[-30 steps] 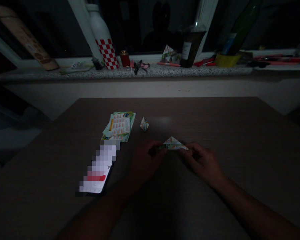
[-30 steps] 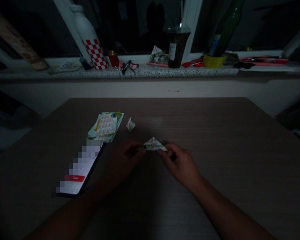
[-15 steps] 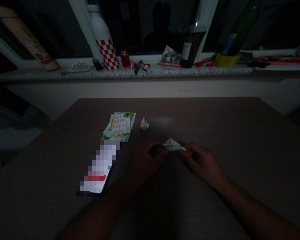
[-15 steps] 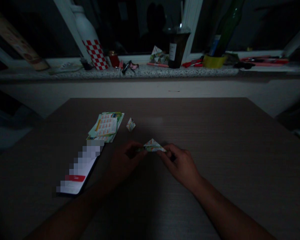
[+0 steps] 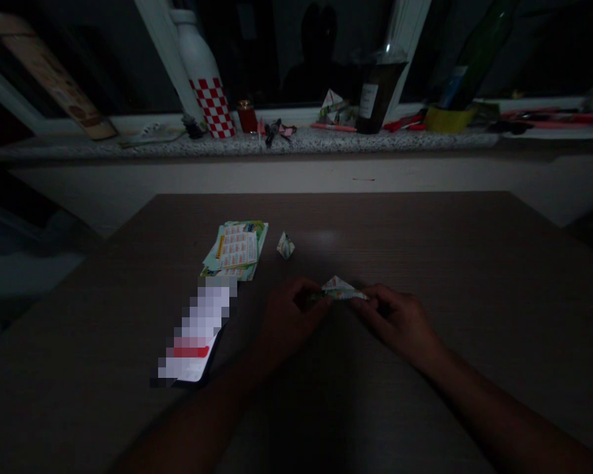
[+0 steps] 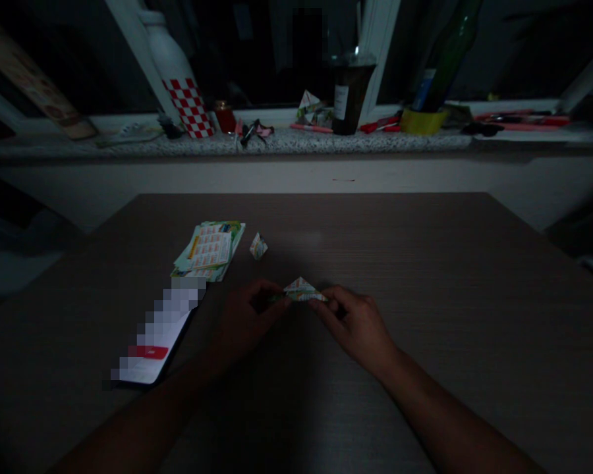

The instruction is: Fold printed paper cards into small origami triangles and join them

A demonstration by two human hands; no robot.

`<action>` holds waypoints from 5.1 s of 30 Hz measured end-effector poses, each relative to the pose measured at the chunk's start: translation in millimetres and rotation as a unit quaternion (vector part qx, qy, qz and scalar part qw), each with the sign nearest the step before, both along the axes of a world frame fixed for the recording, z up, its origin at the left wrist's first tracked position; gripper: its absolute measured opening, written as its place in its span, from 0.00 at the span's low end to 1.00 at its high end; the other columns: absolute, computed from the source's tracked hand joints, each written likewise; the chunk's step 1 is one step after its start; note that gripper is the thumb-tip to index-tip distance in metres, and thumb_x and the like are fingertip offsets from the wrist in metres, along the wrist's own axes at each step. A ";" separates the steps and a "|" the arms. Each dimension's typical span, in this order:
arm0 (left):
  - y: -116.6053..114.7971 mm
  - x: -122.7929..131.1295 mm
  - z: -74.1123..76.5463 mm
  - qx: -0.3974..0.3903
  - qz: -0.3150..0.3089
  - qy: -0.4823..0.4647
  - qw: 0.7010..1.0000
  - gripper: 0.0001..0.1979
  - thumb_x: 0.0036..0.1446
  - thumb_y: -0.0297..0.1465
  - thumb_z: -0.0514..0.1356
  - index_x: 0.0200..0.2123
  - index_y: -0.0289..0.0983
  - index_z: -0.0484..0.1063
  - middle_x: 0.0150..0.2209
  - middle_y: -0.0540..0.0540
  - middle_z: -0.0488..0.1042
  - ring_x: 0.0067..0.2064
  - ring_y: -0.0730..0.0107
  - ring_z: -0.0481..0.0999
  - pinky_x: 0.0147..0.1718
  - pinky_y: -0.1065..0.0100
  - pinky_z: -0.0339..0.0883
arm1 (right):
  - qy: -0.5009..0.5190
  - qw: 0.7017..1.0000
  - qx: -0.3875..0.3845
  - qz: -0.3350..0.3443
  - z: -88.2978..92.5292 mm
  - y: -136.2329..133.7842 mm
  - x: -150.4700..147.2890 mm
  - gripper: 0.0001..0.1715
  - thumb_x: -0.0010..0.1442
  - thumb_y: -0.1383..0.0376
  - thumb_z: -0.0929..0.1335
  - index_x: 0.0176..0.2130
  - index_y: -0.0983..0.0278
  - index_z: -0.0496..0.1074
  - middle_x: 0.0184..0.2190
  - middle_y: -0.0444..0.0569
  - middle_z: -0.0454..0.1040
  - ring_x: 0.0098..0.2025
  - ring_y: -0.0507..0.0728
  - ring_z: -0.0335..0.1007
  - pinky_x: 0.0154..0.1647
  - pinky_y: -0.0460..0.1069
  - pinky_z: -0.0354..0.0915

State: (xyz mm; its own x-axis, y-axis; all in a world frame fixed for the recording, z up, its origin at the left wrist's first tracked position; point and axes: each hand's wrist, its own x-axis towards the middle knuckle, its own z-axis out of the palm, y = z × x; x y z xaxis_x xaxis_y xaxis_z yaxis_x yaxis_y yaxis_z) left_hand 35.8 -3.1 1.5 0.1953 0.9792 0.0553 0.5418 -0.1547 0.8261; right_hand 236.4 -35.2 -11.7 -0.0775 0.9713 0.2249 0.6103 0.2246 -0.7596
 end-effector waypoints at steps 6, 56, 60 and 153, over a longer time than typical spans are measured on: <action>0.0 0.1 2.5 -0.012 -0.009 -0.015 1.000 0.12 0.52 0.39 0.63 0.35 0.37 0.73 0.31 0.48 0.76 0.32 0.67 0.74 0.30 0.68 0.65 | -0.010 1.000 0.017 0.006 -1.8 0.7 -0.3 0.14 0.61 0.56 0.66 0.35 0.65 0.74 0.18 0.41 0.68 0.19 0.49 0.63 0.21 0.44 0.59; -8.3 -0.1 -0.7 -0.027 -0.167 -0.089 0.982 0.22 0.55 0.30 0.59 0.54 0.38 0.64 0.32 0.49 0.76 0.34 0.68 0.76 0.36 0.68 0.68 | -0.052 0.993 0.019 0.104 4.7 -3.0 -1.2 0.08 0.60 0.64 0.65 0.36 0.64 0.73 0.24 0.45 0.72 0.24 0.51 0.67 0.24 0.45 0.61; -6.8 -2.9 2.8 -0.026 -0.201 -0.047 0.978 0.23 0.54 0.32 0.61 0.55 0.41 0.66 0.31 0.50 0.76 0.33 0.69 0.75 0.34 0.68 0.66 | -0.039 0.988 0.019 0.147 5.5 -4.0 1.4 0.07 0.60 0.66 0.64 0.34 0.64 0.72 0.27 0.47 0.74 0.26 0.52 0.68 0.26 0.45 0.62; -17.2 11.3 5.4 -0.080 -0.082 -0.204 0.972 0.13 0.45 0.26 0.68 0.37 0.36 0.76 0.33 0.47 0.80 0.36 0.67 0.79 0.38 0.68 0.71 | 0.037 0.984 0.063 0.160 18.6 -13.7 -0.6 0.11 0.58 0.65 0.69 0.25 0.63 0.76 0.21 0.44 0.75 0.21 0.50 0.69 0.21 0.45 0.61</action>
State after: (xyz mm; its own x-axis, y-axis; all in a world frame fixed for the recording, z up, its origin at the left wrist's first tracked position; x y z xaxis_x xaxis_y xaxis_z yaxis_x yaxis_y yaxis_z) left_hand 47.2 -20.3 6.9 0.3440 0.9389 0.0108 0.1430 -0.0637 0.9877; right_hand 235.8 -48.9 6.9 -0.3549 0.8638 0.3575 0.4376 0.4914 -0.7530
